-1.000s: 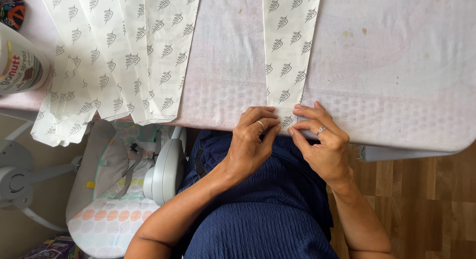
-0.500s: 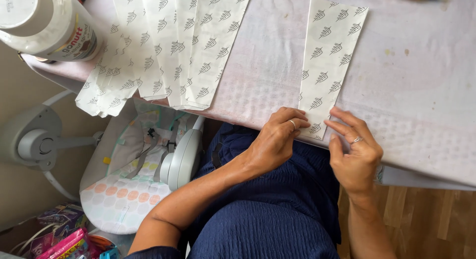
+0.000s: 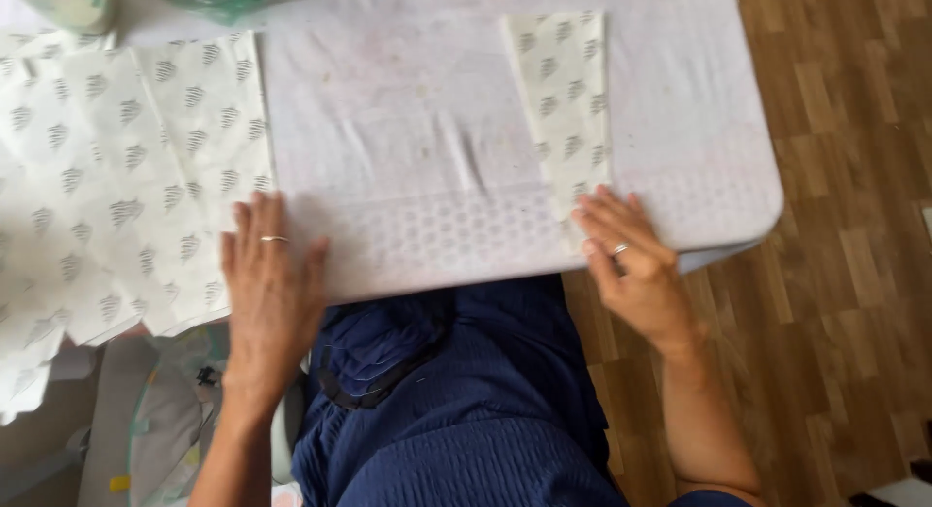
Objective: The person organizes printed paper strips by hand, applies glue to the ends using a small bottle, and then stacks the strips together.
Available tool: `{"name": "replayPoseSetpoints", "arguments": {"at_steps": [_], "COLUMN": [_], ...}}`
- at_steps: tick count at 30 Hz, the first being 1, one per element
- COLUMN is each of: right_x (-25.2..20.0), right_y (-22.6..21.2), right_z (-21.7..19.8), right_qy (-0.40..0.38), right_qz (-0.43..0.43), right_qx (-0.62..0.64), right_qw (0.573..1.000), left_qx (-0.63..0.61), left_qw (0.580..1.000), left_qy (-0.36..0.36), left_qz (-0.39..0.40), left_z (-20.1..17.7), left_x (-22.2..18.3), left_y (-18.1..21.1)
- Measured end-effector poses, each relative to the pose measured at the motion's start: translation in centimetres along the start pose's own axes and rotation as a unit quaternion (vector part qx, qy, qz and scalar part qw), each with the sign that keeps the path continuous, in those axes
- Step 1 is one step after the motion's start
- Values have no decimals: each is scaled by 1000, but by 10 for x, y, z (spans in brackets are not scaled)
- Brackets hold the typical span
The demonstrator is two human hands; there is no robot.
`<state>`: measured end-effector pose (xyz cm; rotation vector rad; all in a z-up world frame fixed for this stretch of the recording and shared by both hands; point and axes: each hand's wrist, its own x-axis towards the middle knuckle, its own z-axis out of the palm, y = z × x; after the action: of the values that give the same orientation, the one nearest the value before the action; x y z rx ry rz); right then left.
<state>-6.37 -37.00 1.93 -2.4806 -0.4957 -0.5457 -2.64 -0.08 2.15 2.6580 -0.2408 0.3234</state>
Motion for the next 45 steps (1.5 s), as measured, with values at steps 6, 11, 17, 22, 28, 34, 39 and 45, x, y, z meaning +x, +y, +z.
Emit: {"name": "replayPoseSetpoints", "arguments": {"at_steps": [6, 11, 17, 22, 28, 34, 39, 45], "right_x": [-26, -38, -27, -10, 16, 14, 12, 16], "right_y": [61, 94, 73, 18, -23, -20, -21, -29], "right_z": [-75, -99, -85, -26, 24, 27, 29, 26], "right_qy": [-14, -15, 48, 52, 47, 22, 27, 14], "right_qz": [41, 76, 38, -28, -115, -146, -138, -42], "right_qx": [-26, 6, -15, 28, 110, 121, 130, 153], "right_qw": [999, 997, 998, 998, 986, 982, 981, 987], "left_qx": [19, -74, -236, -327, -290, -256, -287, -292], "left_qw": [984, 976, 950, 927, 934, 932, 923, 938], "left_qy": [-93, -98, -44, 6, 4, 74, 86, 83], "left_qz": [153, 181, 200, 184, 211, 245, 241, 169], "left_z": [60, 101, 105, 77, 75, 88, 79, 89], "left_x": [2, 19, 19, 9, 0, -13, -12, -13], "left_y": [76, 130, 140, 111, 105, 103, 109, 109]}}
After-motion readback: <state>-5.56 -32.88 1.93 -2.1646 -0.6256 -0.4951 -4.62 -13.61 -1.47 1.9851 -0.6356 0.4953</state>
